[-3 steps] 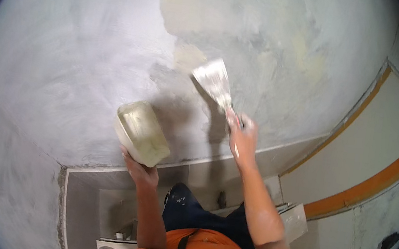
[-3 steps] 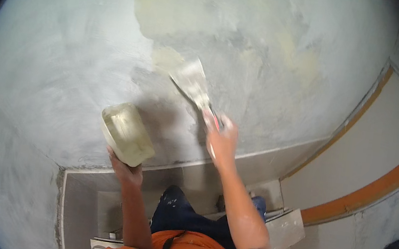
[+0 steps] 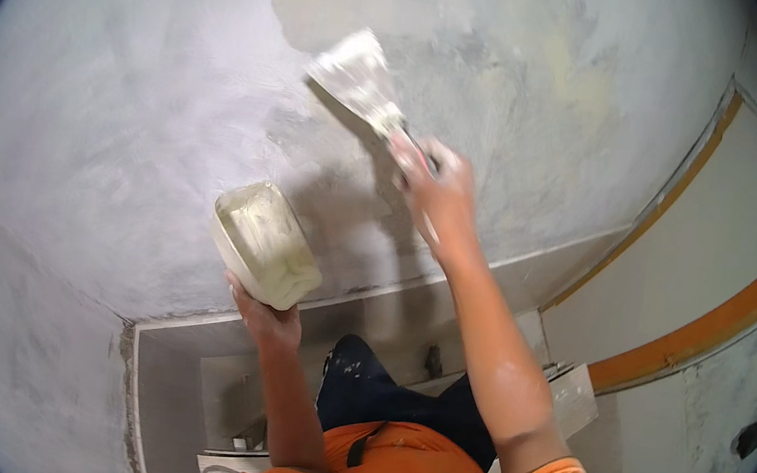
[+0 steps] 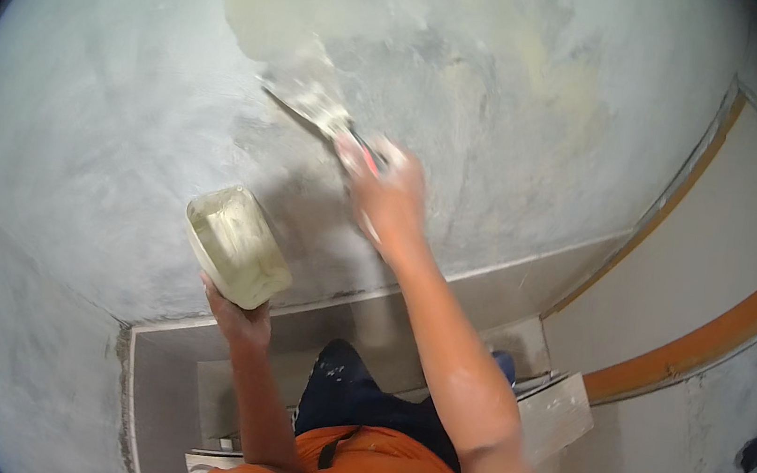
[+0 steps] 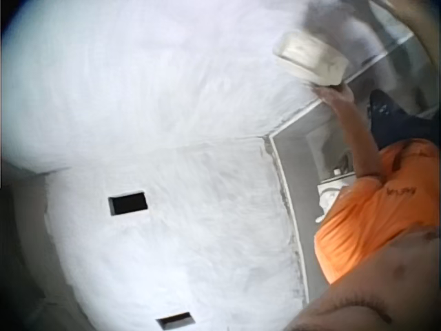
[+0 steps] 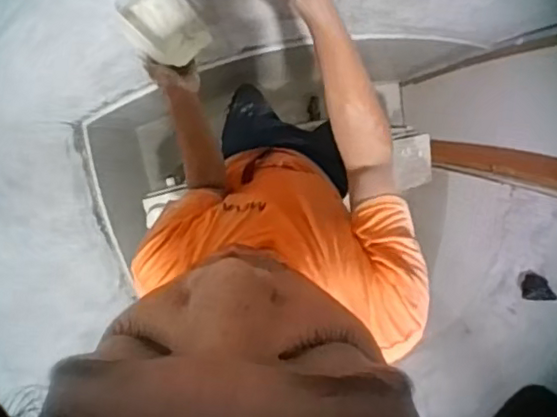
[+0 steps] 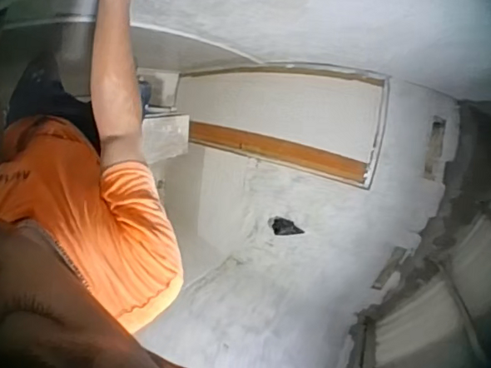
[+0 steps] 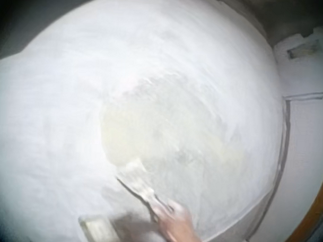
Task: The person applies plaster to a wall and ceiling joint using a putty knife. They scoop compound from a plastic container and smooth it over the surface in multiple passes.
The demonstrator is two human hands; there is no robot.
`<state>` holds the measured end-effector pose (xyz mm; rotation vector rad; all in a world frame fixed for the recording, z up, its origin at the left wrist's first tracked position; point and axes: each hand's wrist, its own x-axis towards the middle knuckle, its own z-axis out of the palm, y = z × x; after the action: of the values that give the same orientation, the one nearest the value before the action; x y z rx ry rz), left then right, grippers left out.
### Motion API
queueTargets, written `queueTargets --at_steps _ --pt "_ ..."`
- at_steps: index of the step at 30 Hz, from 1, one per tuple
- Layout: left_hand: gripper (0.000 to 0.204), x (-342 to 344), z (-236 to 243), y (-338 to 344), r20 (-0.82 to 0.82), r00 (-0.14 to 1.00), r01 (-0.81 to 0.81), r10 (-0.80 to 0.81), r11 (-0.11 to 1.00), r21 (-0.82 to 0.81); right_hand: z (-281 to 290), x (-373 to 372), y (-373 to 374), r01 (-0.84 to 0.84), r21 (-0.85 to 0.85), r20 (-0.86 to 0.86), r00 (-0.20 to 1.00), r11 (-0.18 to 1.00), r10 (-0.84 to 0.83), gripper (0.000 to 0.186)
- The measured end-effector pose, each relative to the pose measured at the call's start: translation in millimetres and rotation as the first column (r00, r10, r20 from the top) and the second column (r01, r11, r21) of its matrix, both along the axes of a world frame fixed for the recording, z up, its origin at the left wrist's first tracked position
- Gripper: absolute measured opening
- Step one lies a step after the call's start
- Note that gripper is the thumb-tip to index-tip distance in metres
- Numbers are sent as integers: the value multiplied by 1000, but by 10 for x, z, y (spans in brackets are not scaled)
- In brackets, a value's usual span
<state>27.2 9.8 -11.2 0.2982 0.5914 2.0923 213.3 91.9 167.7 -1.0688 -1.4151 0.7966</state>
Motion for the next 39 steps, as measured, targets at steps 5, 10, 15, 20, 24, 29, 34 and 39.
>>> queueTargets --at_steps 5,10,15,20,24,29,34,39 --pt "68 -407 167 -305 -123 992 9 -24 993 -120 -646 -472 139 -61 -76 -105 993 995 53 36" --pt "64 -220 158 -191 -41 999 27 -32 992 -121 -2381 -212 9 213 -152 60 977 965 -206 42" --pt "62 -174 159 -162 -11 997 78 -79 993 -91 -2986 106 -592 195 -578 -109 944 792 -312 39" --pt "58 25 161 -193 50 981 191 -186 972 -137 -2656 472 -955 -121 -622 -432 877 774 -210 31" --pt "59 353 133 -165 19 929 368 -370 916 -160 -2171 837 -1150 -429 -474 -639 768 769 35 26" --pt "60 728 149 -146 -10 863 500 -506 856 -130 -2060 1084 -1336 -745 -192 -829 472 639 301 28" --pt "57 924 137 -240 40 835 547 -548 822 -157 -2141 1069 -1443 -825 -96 -938 262 557 226 46" --pt "59 990 85 -253 24 827 554 -561 808 -202 -2184 1087 -1457 -852 -97 -940 248 514 233 61"
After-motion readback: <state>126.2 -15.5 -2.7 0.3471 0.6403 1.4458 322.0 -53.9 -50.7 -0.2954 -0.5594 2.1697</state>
